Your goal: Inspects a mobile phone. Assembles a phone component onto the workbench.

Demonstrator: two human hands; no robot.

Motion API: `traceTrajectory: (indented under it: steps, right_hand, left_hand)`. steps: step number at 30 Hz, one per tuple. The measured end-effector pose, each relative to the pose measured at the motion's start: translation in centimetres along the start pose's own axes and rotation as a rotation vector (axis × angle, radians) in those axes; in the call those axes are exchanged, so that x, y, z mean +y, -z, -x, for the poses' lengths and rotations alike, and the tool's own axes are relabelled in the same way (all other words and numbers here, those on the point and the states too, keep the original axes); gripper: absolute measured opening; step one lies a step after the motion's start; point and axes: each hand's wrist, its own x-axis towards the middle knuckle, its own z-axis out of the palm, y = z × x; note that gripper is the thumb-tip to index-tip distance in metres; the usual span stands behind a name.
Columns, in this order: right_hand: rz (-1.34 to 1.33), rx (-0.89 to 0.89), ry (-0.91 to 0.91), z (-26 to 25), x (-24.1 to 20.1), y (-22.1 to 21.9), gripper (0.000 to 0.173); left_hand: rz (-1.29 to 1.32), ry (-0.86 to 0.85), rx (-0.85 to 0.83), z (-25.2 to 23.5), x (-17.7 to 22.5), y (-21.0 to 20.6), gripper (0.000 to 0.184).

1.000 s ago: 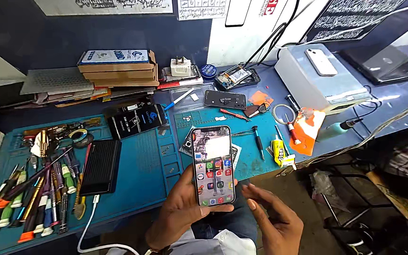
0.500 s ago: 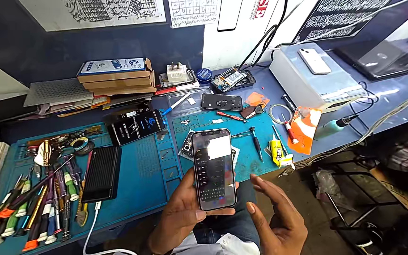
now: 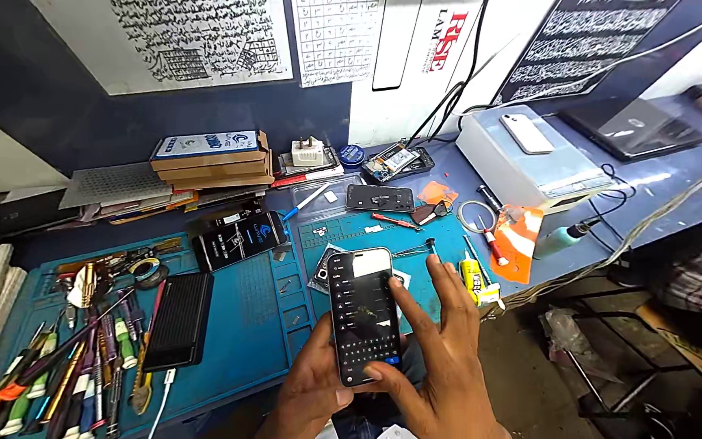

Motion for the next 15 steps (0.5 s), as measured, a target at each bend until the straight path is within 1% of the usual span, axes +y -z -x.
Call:
traceTrajectory:
  steps: [6,9,12,15]
  right_hand:
    - [0.062,0.015,0.001,-1.4,0.2,0.2,0.073]
    - [0.03,0.029,0.025,-1.3,0.2,0.4,0.072]
    - [0.0,0.04,0.037,-0.9,0.1,0.4,0.067]
    - [0.007,0.083,0.015,-0.3,0.1,0.1,0.062]
  left_hand:
    - [-0.006,0.0,-0.02,0.2,-0.2,0.3,0.078]
    - [0.013,-0.055,-0.075,0.4,-0.8,1.2,0.079]
    - [0.016,-0.004,-0.028,0.2,-0.2,0.2,0.077]
    - [0.019,0.005,-0.032,0.0,-0.1,0.1,0.076]
